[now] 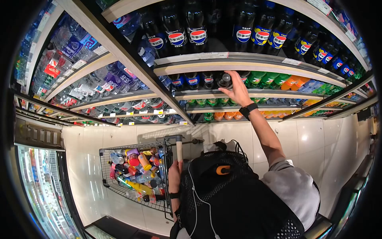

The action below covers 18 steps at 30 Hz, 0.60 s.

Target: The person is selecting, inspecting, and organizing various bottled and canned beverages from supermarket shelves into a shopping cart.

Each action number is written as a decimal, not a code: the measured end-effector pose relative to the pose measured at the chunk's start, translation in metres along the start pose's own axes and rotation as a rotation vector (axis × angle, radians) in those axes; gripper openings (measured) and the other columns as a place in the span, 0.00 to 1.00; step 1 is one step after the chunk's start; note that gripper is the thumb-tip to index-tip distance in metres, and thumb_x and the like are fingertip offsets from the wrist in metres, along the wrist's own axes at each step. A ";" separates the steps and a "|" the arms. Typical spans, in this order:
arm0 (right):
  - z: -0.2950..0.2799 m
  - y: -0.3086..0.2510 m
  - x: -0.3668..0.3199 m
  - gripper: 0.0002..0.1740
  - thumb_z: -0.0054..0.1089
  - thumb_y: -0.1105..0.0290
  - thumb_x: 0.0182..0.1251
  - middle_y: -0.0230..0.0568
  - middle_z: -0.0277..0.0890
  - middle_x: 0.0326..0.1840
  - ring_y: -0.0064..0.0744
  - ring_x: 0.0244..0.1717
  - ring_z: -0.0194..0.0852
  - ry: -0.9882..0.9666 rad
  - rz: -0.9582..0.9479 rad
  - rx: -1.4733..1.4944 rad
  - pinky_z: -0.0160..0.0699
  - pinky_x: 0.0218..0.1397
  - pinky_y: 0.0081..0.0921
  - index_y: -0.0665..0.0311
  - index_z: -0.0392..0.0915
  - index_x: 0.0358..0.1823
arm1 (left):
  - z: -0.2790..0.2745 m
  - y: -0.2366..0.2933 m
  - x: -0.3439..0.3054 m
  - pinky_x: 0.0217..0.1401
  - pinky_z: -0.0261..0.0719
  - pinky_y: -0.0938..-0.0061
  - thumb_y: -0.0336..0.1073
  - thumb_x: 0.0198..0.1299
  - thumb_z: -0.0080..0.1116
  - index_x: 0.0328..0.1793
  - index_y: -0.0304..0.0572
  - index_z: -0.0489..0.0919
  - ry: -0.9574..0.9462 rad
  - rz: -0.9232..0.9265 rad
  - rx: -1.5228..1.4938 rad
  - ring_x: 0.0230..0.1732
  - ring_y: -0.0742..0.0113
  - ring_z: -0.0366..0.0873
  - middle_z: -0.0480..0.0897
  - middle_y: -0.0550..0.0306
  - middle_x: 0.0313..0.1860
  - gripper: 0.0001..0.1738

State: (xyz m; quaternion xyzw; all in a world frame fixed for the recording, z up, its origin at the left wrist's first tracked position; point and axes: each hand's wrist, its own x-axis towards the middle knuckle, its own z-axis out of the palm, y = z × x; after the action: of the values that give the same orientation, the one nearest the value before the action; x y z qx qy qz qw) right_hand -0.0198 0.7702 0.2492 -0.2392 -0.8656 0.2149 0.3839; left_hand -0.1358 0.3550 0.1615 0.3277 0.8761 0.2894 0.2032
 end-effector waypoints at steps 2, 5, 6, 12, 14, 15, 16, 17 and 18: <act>0.003 0.009 0.003 0.44 0.76 0.63 0.47 0.54 0.64 0.63 0.57 0.65 0.61 0.030 -0.021 -0.056 0.65 0.65 0.41 0.67 0.61 0.65 | 0.004 -0.003 0.003 0.31 0.71 0.42 0.50 0.71 0.45 0.41 0.39 0.73 -0.004 0.005 -0.010 0.35 0.30 0.77 0.80 0.34 0.31 0.20; 0.003 0.011 0.006 0.47 0.77 0.63 0.47 0.54 0.62 0.65 0.58 0.66 0.58 0.050 -0.043 -0.201 0.63 0.66 0.42 0.67 0.60 0.66 | 0.010 -0.001 0.004 0.31 0.71 0.43 0.50 0.71 0.45 0.42 0.39 0.74 -0.009 0.003 -0.013 0.35 0.30 0.77 0.80 0.33 0.32 0.20; 0.005 0.019 0.006 0.49 0.77 0.62 0.46 0.55 0.59 0.67 0.58 0.66 0.56 0.028 -0.061 -0.203 0.62 0.66 0.44 0.69 0.58 0.68 | 0.012 0.001 0.004 0.32 0.72 0.43 0.50 0.71 0.45 0.42 0.39 0.74 -0.010 -0.004 -0.007 0.36 0.30 0.77 0.80 0.33 0.32 0.20; 0.001 0.027 0.000 0.47 0.76 0.62 0.48 0.59 0.63 0.64 0.61 0.64 0.59 0.055 0.075 -0.169 0.61 0.66 0.45 0.70 0.59 0.66 | 0.019 0.007 -0.002 0.31 0.71 0.43 0.49 0.71 0.44 0.41 0.38 0.74 -0.015 -0.017 -0.019 0.35 0.30 0.77 0.80 0.33 0.31 0.20; 0.004 0.035 0.001 0.46 0.76 0.62 0.48 0.60 0.64 0.63 0.62 0.63 0.59 0.055 0.108 -0.172 0.61 0.66 0.45 0.70 0.59 0.66 | 0.019 0.006 -0.003 0.31 0.71 0.43 0.49 0.72 0.44 0.41 0.37 0.73 0.000 -0.002 -0.023 0.34 0.30 0.77 0.79 0.33 0.31 0.20; 0.006 0.039 0.004 0.46 0.76 0.62 0.49 0.60 0.65 0.62 0.62 0.63 0.60 0.057 0.139 -0.176 0.61 0.66 0.45 0.70 0.59 0.65 | 0.019 0.006 -0.002 0.30 0.71 0.43 0.48 0.72 0.44 0.40 0.37 0.73 0.016 0.014 -0.026 0.34 0.30 0.76 0.79 0.33 0.30 0.20; 0.006 0.043 0.006 0.44 0.75 0.59 0.50 0.61 0.67 0.61 0.63 0.62 0.61 0.050 0.119 -0.220 0.62 0.64 0.46 0.71 0.61 0.65 | 0.020 0.006 -0.001 0.30 0.71 0.43 0.48 0.72 0.44 0.40 0.37 0.73 0.014 0.013 -0.026 0.34 0.30 0.76 0.79 0.33 0.30 0.20; 0.008 0.047 0.010 0.44 0.75 0.59 0.50 0.61 0.67 0.61 0.63 0.62 0.61 0.048 0.120 -0.220 0.62 0.64 0.46 0.71 0.61 0.65 | 0.021 0.006 0.000 0.30 0.71 0.44 0.48 0.72 0.44 0.40 0.37 0.73 0.015 0.013 -0.027 0.33 0.31 0.76 0.79 0.33 0.30 0.20; 0.009 0.053 0.014 0.43 0.74 0.58 0.51 0.61 0.68 0.60 0.64 0.61 0.62 0.024 0.105 -0.264 0.64 0.63 0.46 0.71 0.62 0.64 | 0.023 0.006 0.002 0.30 0.71 0.44 0.47 0.72 0.44 0.40 0.37 0.73 0.016 0.013 -0.028 0.33 0.31 0.76 0.79 0.33 0.29 0.19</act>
State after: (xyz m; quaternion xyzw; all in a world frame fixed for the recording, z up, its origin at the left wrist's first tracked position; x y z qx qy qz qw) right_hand -0.0216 0.8189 0.2217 -0.3352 -0.8679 0.1160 0.3477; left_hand -0.1218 0.3688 0.1474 0.3282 0.8714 0.3056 0.1989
